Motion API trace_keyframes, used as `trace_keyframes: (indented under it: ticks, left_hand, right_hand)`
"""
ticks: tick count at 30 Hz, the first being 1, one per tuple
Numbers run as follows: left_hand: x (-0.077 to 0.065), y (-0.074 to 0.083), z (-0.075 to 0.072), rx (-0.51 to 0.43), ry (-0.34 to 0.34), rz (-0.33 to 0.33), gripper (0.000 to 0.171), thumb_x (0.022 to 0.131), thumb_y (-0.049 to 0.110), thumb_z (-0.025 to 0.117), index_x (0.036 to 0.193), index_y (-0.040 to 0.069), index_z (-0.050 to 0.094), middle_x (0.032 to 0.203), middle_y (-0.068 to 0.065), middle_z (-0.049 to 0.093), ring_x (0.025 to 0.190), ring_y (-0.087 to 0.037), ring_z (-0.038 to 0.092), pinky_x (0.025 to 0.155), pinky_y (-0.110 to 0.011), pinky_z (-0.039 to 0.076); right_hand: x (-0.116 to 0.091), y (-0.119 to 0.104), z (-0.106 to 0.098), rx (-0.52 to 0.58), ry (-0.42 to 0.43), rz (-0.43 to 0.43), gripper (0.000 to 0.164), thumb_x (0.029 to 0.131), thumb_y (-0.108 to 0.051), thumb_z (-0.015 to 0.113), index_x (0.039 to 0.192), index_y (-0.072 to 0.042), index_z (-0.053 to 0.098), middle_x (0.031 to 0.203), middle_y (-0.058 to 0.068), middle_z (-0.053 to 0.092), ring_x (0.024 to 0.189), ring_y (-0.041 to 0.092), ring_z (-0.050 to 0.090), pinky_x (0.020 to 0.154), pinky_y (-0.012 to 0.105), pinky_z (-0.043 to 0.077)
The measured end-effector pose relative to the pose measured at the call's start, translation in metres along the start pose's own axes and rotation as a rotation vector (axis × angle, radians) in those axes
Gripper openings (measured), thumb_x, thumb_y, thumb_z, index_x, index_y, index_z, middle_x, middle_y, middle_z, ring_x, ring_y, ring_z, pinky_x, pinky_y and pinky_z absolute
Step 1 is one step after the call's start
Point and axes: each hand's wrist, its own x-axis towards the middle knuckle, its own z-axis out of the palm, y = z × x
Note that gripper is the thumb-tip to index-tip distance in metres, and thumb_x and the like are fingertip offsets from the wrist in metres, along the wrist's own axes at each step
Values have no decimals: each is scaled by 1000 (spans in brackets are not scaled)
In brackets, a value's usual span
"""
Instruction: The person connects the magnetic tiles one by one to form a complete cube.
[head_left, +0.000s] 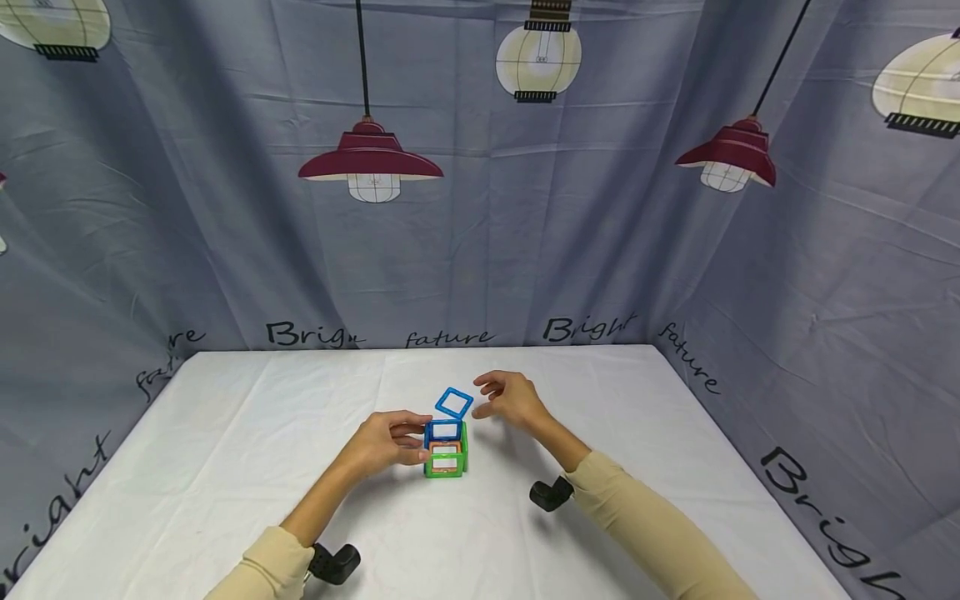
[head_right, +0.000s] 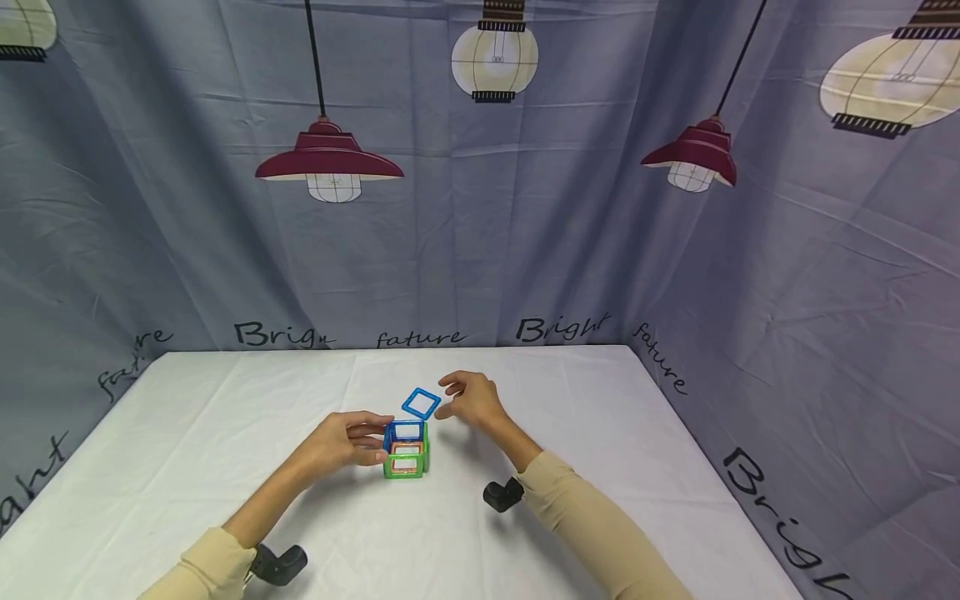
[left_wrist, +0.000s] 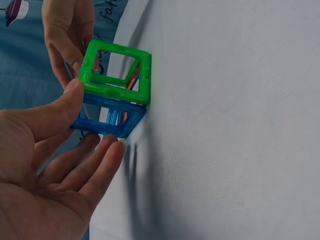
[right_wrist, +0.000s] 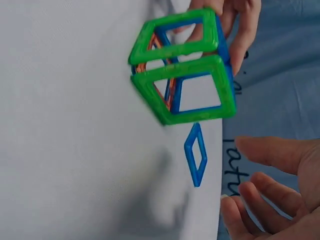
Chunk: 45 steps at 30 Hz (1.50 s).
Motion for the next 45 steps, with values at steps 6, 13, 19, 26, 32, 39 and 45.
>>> trace_keyframes:
  ticks: [6, 13, 19, 26, 32, 39, 45]
  left_hand:
    - [0, 0, 0, 7, 9, -14, 57, 80, 8, 86, 132, 1, 65, 128, -21, 68, 110, -33, 71, 94, -42, 58]
    - [-1, 2, 1, 18, 17, -41, 57, 80, 9, 86, 133, 3, 65, 129, -20, 69, 110, -32, 72, 94, -43, 58]
    - [-1, 2, 2, 17, 20, -49, 56, 80, 9, 86, 132, 4, 66, 129, -20, 69, 109, -31, 72, 94, -44, 58]
    - [-1, 2, 1, 4, 18, -44, 56, 80, 7, 86, 132, 2, 65, 128, -21, 69, 109, -33, 72, 93, -45, 58]
    - [0, 2, 1, 8, 17, -45, 56, 80, 8, 86, 132, 3, 65, 128, -21, 69, 108, -32, 73, 93, -45, 58]
    - [1, 1, 0, 7, 12, -44, 56, 80, 8, 86, 132, 2, 65, 128, -22, 68, 109, -33, 72, 93, -44, 58]
    - [1, 1, 0, -5, 10, -40, 56, 80, 8, 86, 132, 1, 64, 129, -23, 68, 108, -33, 72, 93, -44, 58]
  right_hand:
    - [16, 9, 8, 35, 47, 74, 52, 73, -12, 89, 121, -5, 71, 114, 13, 72, 103, 26, 65, 89, 43, 54]
    - [27, 22, 23, 27, 46, 130, 51, 73, -21, 91, 117, -5, 73, 108, 10, 72, 96, 23, 64, 84, 38, 53]
    - [29, 31, 33, 9, 39, 126, 48, 73, -23, 92, 112, -6, 73, 106, 8, 71, 94, 20, 61, 85, 35, 52]
    - [31, 31, 40, -98, 4, 53, 53, 72, -27, 93, 112, -3, 68, 103, 9, 65, 93, 21, 57, 86, 37, 51]
    - [32, 30, 45, -162, 26, 26, 51, 72, -24, 93, 109, -2, 65, 101, 9, 60, 92, 20, 52, 85, 36, 49]
    - [31, 29, 44, -192, 44, 16, 49, 72, -25, 93, 108, -4, 66, 99, 9, 61, 90, 20, 52, 83, 34, 48]
    - [30, 28, 39, -187, 29, 45, 48, 72, -28, 93, 106, -5, 67, 95, 6, 63, 87, 19, 54, 80, 32, 49]
